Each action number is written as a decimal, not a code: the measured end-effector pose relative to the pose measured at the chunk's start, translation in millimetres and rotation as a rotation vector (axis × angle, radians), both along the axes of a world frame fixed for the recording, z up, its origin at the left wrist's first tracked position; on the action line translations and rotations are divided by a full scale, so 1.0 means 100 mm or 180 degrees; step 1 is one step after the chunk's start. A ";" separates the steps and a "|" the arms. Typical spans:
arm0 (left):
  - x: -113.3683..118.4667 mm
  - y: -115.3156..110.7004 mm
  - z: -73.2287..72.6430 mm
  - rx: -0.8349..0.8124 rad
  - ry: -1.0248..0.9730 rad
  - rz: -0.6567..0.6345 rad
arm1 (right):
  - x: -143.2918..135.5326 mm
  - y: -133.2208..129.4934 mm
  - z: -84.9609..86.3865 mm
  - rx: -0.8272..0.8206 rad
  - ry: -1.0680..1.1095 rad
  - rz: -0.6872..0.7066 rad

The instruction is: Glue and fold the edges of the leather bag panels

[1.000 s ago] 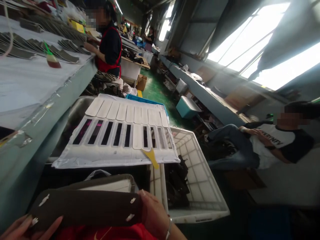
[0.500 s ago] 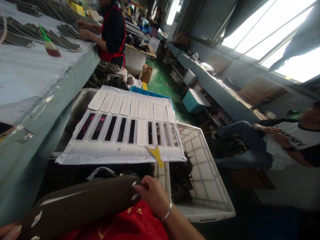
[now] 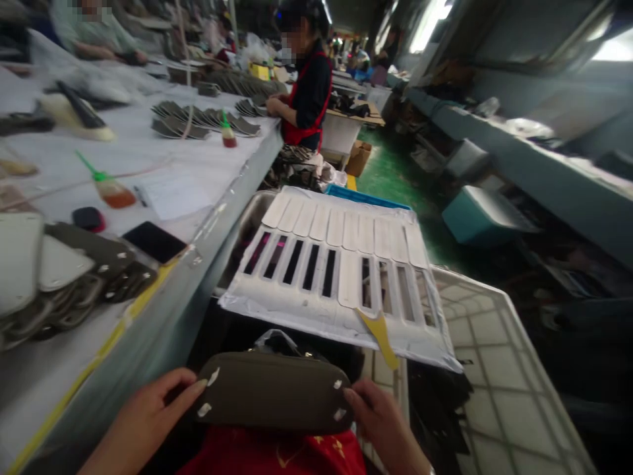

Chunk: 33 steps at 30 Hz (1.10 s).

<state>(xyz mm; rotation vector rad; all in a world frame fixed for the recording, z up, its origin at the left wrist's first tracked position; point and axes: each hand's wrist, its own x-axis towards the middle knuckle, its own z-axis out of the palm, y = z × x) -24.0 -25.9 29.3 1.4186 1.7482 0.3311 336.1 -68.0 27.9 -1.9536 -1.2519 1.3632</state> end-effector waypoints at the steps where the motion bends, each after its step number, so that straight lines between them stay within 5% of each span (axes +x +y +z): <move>1: -0.01 0.01 0.08 -0.0033 -0.0033 -0.0027 | 0.01 0.00 -0.05 -0.0002 0.0070 -0.0006; 4: 0.03 0.05 0.20 -0.0006 -0.0189 0.0023 | 0.04 0.03 -0.09 0.0019 0.0139 0.0005; 11: 0.05 0.13 0.12 -0.0043 -0.0354 0.0079 | -0.05 0.12 0.08 -0.0279 0.0300 -0.0164; 17: 0.02 0.21 0.20 -0.0097 -0.0296 -0.0046 | -0.12 0.11 0.08 -0.0210 0.0311 -0.0400; 33: -0.02 0.25 0.24 0.0069 -0.0252 -0.0334 | -0.16 0.19 0.18 -0.0431 0.0019 -0.0119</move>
